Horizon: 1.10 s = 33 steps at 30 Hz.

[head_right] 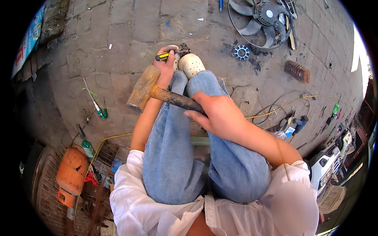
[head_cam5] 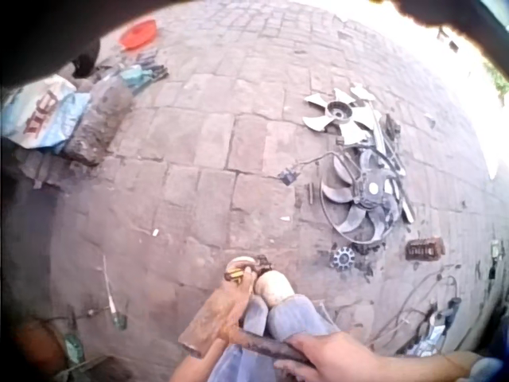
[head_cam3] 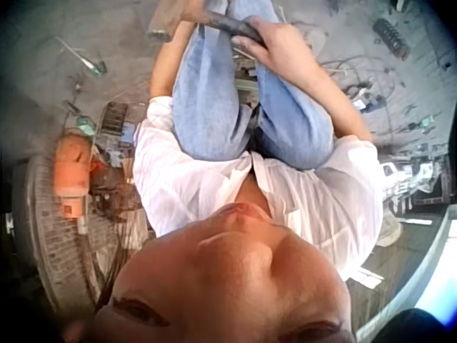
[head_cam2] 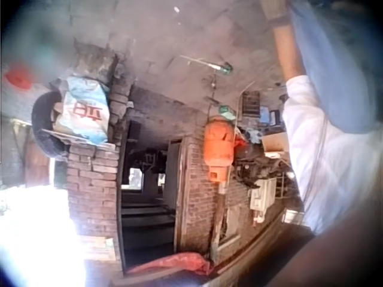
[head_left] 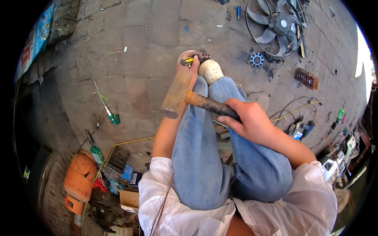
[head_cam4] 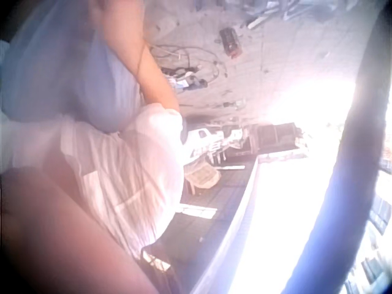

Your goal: The person sits on a low stool and uses a hammer and screwdriver to disassemble a small metal gear and a motor rotor. They strike the gear to loosen it and then use the screwdriver to pry apart the rotor components.

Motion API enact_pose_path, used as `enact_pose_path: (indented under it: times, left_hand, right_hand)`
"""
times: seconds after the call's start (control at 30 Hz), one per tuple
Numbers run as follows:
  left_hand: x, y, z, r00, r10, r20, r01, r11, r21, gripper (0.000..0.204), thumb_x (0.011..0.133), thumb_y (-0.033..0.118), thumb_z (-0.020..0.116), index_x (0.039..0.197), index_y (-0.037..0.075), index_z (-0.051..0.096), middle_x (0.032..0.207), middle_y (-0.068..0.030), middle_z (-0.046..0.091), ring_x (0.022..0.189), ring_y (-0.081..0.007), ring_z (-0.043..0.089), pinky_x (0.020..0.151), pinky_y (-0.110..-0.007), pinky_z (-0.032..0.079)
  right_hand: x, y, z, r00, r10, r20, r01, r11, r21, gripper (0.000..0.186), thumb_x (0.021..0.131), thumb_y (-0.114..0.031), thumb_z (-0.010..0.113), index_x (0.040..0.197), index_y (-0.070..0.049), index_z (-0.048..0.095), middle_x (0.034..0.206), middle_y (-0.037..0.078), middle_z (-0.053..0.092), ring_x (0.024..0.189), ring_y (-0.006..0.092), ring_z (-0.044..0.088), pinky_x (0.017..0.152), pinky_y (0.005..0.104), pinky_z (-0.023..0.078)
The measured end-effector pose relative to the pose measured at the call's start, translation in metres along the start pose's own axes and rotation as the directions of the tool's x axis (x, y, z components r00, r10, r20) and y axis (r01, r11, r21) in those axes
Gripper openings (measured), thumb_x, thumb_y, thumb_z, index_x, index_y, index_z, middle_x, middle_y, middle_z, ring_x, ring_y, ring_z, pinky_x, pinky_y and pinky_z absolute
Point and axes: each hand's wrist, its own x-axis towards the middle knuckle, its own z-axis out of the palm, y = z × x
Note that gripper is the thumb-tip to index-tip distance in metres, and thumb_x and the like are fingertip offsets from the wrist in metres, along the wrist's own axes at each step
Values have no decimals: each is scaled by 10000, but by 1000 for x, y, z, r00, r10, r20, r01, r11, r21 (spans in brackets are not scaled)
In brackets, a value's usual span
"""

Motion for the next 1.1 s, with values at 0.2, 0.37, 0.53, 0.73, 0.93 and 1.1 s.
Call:
enact_pose_path:
  times: [0.2,0.37,0.53,0.73,0.93,1.1]
  left_hand:
    - [-1,12,6,996,-53,66,63,987,-145,119,951,67,555,1019,2,628,912,-52,669,842,-121,620,791,-265,494]
    - [-6,14,8,988,-121,95,128,989,-72,112,922,61,574,997,23,648,910,-48,668,871,-125,623,805,-263,486]
    - [-5,11,8,990,-53,129,62,996,-60,111,910,62,585,987,45,662,885,-50,672,852,-121,628,784,-262,489]
    - [-2,11,5,989,-21,144,25,999,-27,112,905,50,578,980,39,661,872,-51,670,823,-127,625,768,-263,490]
    - [-3,10,1,986,-16,166,26,998,-58,109,930,35,561,982,-2,649,920,-49,651,871,-129,620,811,-269,485]
    - [-6,5,1,984,3,179,11,997,-72,113,932,47,572,995,2,655,917,-53,656,870,-132,620,813,-271,488]
  right_hand:
    - [-1,2,-2,992,58,115,-51,997,-62,282,869,-250,713,1000,-28,599,694,172,622,631,357,633,572,408,486]
    - [1,5,0,991,45,127,-34,995,-90,282,871,-260,709,988,-30,597,684,168,624,626,356,634,567,413,488]
    - [4,1,1,993,8,118,-1,998,-60,320,895,-326,667,926,-25,564,629,165,602,608,385,619,563,455,487]
    - [5,-2,2,993,-2,121,11,997,-74,319,889,-322,671,927,-25,563,639,155,606,609,380,618,561,449,486]
    - [3,-21,-4,975,-144,171,153,987,-42,293,870,-266,683,974,-32,540,735,152,617,685,367,632,589,454,495]
    - [12,-35,-5,945,-124,301,121,992,30,294,890,-207,651,999,9,484,753,184,602,695,397,614,600,461,488]
